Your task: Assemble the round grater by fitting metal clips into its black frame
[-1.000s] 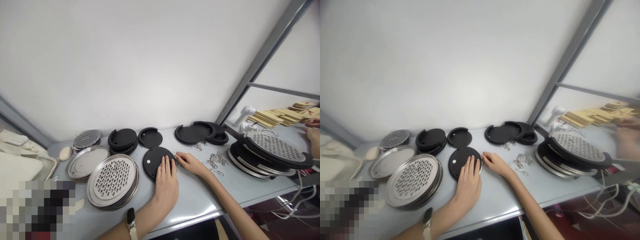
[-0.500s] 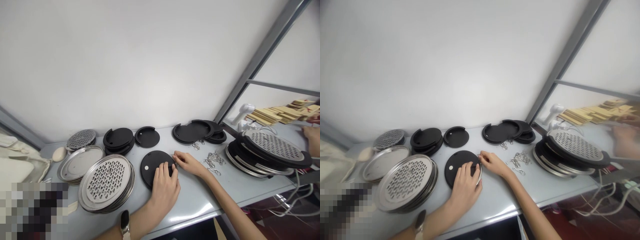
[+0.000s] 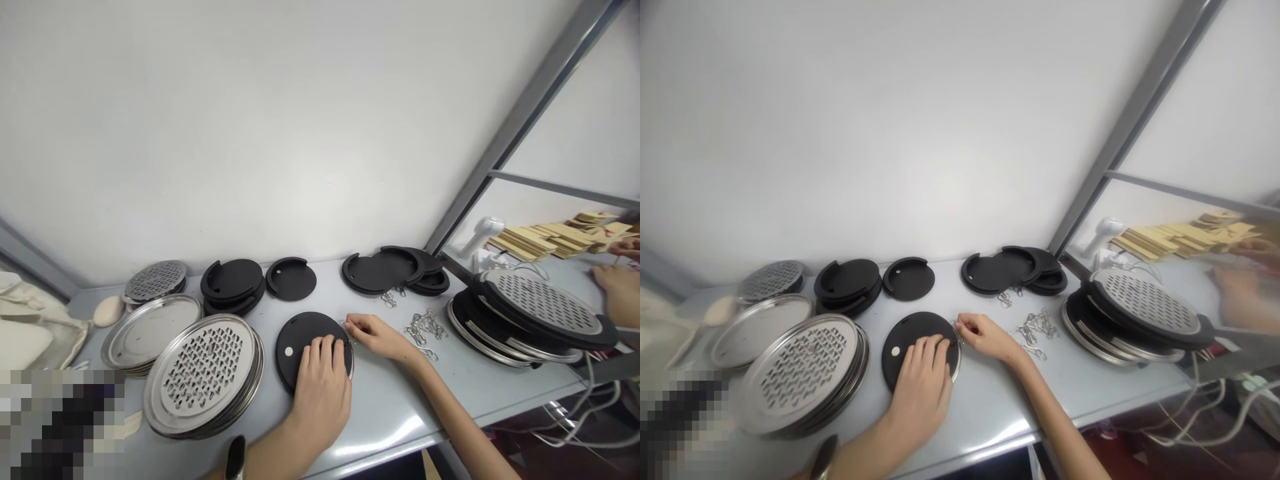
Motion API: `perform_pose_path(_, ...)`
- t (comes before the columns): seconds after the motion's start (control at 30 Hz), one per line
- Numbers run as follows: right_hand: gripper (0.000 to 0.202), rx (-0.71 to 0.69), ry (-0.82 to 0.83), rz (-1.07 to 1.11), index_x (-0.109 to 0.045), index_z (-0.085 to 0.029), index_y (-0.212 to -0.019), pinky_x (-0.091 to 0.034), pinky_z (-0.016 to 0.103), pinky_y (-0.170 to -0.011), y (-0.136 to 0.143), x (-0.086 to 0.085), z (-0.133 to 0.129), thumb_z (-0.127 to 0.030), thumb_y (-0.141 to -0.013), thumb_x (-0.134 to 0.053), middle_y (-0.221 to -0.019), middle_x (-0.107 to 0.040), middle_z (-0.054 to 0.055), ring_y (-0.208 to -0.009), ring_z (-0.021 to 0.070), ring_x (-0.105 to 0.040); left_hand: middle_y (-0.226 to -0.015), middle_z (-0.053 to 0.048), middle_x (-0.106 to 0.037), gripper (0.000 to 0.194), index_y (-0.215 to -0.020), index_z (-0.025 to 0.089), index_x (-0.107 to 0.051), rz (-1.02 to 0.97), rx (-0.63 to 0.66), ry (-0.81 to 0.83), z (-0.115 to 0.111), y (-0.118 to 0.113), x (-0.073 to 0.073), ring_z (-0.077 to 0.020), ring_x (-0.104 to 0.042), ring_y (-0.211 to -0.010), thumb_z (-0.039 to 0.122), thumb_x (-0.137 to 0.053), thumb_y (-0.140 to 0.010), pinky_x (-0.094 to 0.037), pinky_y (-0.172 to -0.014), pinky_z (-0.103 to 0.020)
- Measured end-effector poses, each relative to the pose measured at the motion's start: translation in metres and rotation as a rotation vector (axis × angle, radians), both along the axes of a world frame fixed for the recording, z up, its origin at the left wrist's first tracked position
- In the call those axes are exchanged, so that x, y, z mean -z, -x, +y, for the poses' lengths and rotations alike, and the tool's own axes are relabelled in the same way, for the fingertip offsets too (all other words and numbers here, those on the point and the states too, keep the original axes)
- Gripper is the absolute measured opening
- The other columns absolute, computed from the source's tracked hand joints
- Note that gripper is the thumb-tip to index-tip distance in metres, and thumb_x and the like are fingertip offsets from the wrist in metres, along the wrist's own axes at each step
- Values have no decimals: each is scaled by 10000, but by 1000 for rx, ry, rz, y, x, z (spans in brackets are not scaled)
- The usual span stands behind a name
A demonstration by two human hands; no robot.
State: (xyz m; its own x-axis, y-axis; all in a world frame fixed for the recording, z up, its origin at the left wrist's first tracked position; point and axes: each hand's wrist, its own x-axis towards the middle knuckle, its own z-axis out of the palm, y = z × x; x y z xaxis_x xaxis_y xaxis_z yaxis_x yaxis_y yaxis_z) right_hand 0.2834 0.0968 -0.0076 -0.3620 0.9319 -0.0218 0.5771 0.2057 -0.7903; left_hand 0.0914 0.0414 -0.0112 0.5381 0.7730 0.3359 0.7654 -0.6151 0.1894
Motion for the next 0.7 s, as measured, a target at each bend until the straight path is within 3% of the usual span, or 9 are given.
perform_pose_path(0.2,379,-52,76,84,-316,-207,-658,-217,223,-500,-5,1,0,-441,-945,-394,-585,-271,-74,-545,96,-241,-1228,-132,-520,383,-1206,127,-516,-38,23,25,2,2,0,-299,-468,-1091,130,-429,-833,-406,-920,-480)
perform_pose_path(0.4,370,-67,82,58,-366,-198,-661,-244,223,-507,-3,-1,-1,-437,-941,-402,-583,-318,-66,-545,96,-273,-1237,-145,-532,469,-1210,110,-533,-75,1,-54,0,-1,6,-320,-462,-1115,300,-538,-781,-398,-955,-482)
perform_pose_path(0.7,359,-83,91,25,-336,-200,-636,-234,222,-496,-1,-1,-3,-381,-938,-408,-580,-282,-66,-545,96,-257,-1250,-134,-540,487,-1212,116,-539,-53,14,-66,0,-1,10,-303,-462,-1147,235,-525,-740,-397,-984,-459)
